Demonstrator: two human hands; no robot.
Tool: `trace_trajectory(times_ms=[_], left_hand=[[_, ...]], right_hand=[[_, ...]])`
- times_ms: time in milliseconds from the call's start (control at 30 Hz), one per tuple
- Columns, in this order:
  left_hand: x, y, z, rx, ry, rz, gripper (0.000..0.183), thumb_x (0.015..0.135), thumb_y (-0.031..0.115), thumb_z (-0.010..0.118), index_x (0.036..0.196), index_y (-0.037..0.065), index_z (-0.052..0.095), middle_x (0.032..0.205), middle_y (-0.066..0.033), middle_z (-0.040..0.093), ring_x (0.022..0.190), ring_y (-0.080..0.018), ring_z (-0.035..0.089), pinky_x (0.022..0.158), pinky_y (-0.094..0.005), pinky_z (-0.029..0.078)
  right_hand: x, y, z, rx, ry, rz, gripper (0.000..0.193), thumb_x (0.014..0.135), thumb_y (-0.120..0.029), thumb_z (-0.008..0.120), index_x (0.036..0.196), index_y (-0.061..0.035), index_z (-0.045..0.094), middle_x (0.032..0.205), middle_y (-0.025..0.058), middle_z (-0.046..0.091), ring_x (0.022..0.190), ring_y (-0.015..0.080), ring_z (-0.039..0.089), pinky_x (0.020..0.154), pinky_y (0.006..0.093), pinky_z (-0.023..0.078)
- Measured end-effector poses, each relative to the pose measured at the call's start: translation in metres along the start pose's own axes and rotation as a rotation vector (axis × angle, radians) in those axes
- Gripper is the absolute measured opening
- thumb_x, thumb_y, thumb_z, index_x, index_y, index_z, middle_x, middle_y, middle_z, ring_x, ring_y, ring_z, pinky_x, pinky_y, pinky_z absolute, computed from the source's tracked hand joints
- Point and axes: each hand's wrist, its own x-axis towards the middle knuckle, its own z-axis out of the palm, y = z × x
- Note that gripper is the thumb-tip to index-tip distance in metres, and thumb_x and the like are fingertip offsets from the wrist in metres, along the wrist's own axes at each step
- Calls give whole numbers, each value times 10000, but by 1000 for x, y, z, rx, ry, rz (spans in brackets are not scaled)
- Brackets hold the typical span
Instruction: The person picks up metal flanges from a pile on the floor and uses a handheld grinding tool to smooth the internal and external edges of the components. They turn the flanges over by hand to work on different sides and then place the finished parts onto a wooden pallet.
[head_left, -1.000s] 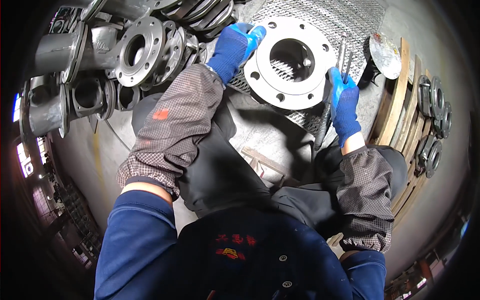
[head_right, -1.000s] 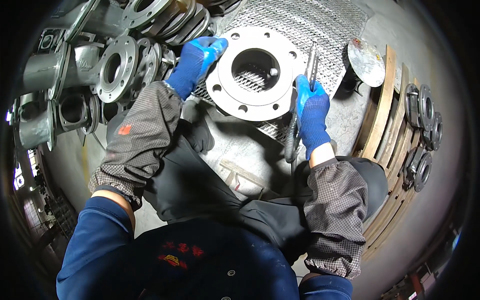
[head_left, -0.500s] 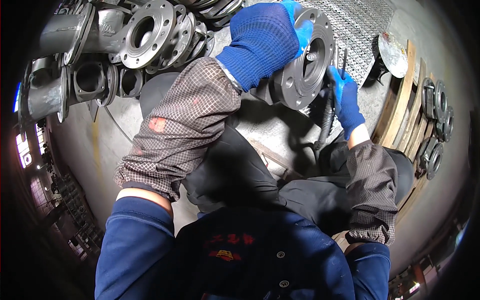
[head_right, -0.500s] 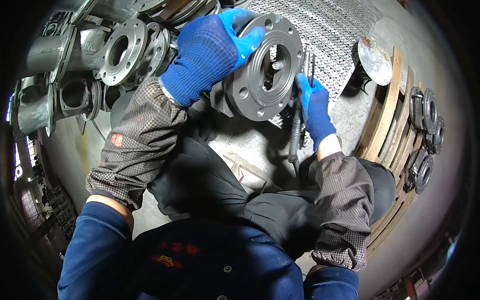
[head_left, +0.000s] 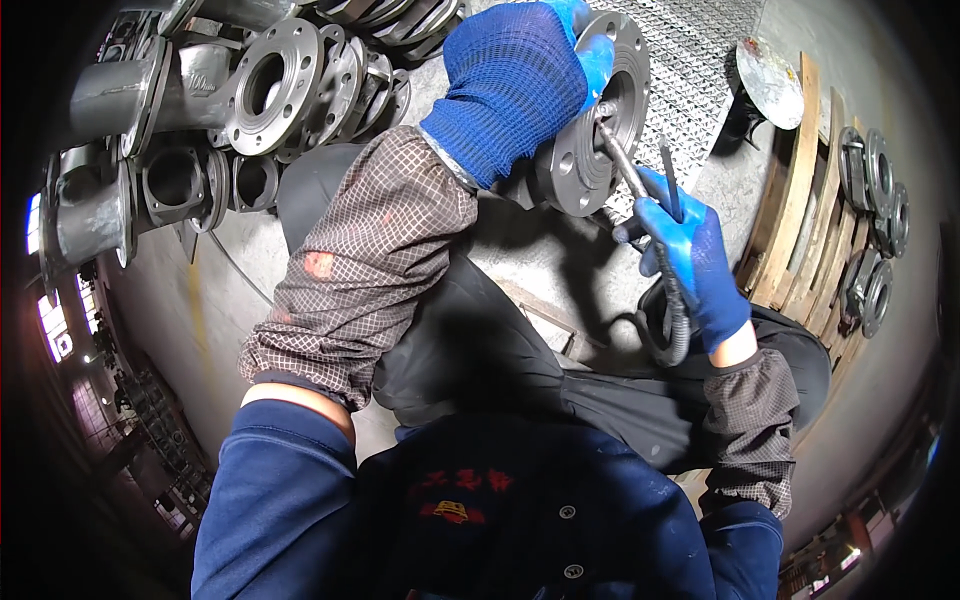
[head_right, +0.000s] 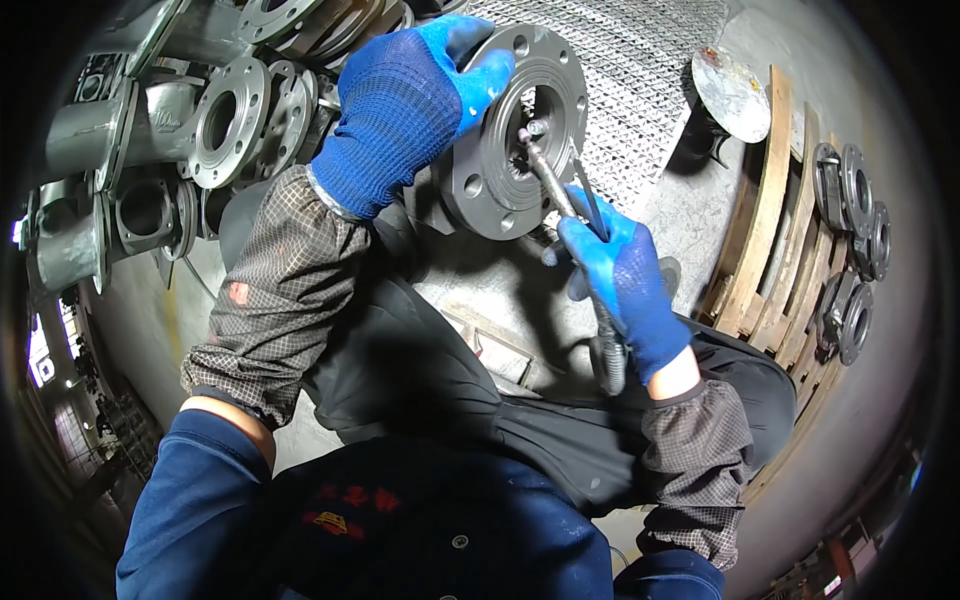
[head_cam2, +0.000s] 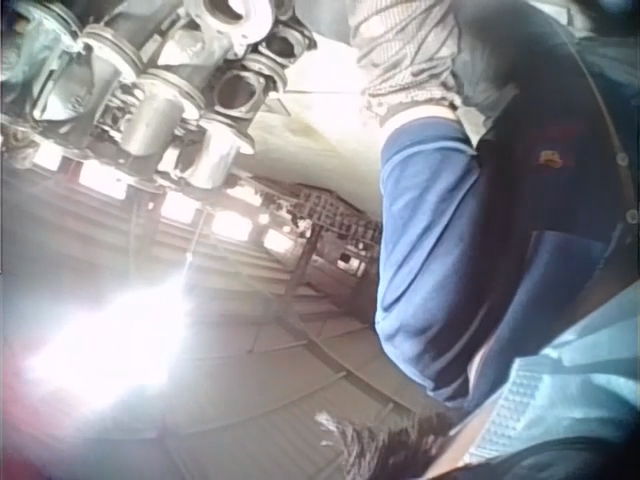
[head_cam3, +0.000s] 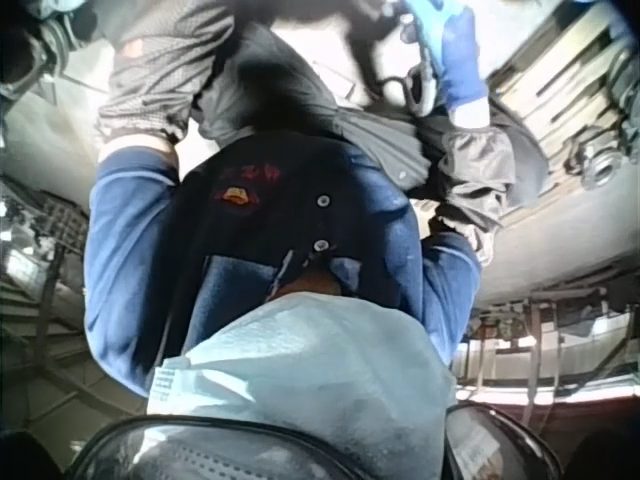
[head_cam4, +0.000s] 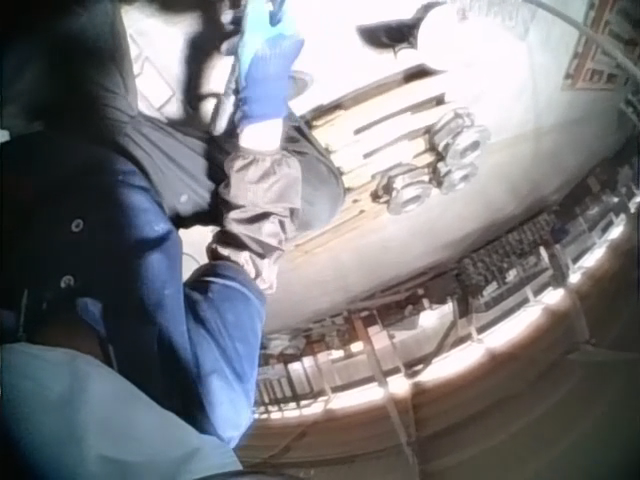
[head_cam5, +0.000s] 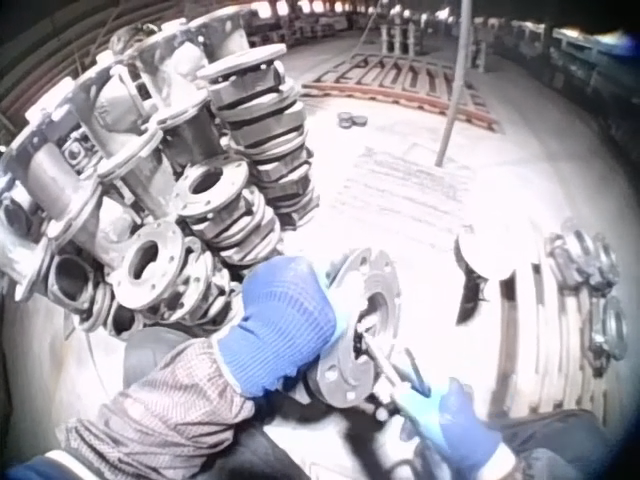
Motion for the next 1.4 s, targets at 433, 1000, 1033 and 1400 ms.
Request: trace_trajectory(times_ms=[433, 1000, 1033, 1400], left_hand=[[-1, 4, 2, 38, -27, -37, 371, 801, 397, 615, 1037, 113, 650, 815, -77, 682, 663, -170, 659, 600, -295, 533], [14, -4, -3, 105, -34, -60, 327, 801, 361, 608, 996, 101, 648, 747, -110, 654, 642, -224, 636, 585, -335, 508], [16, 0, -8, 213, -58, -36, 255, 807, 320, 578, 933, 113, 656, 713, -144, 634, 622, -292, 624, 557, -386, 492], [17, 1, -11, 105, 16, 11, 293, 800, 372, 601, 923, 112, 658, 713, -121, 639, 621, -251, 625, 557, -348, 497]], right_hand=[[0, -2, 23, 261, 49, 20, 397, 893, -108, 489, 1254, 51, 439, 787, 55, 568, 596, 104, 593, 396, 195, 436], [-1, 2, -4, -95, 82, 24, 413, 876, -118, 529, 1280, -58, 475, 660, 42, 608, 432, 42, 453, 408, 183, 369], [-1, 3, -4, -96, 82, 24, 413, 876, -118, 529, 1280, -58, 475, 660, 42, 608, 432, 42, 453, 408, 183, 369], [-1, -8, 9, 274, 109, 6, 429, 890, -139, 495, 1263, 63, 430, 708, 77, 590, 459, 101, 535, 401, 214, 430]])
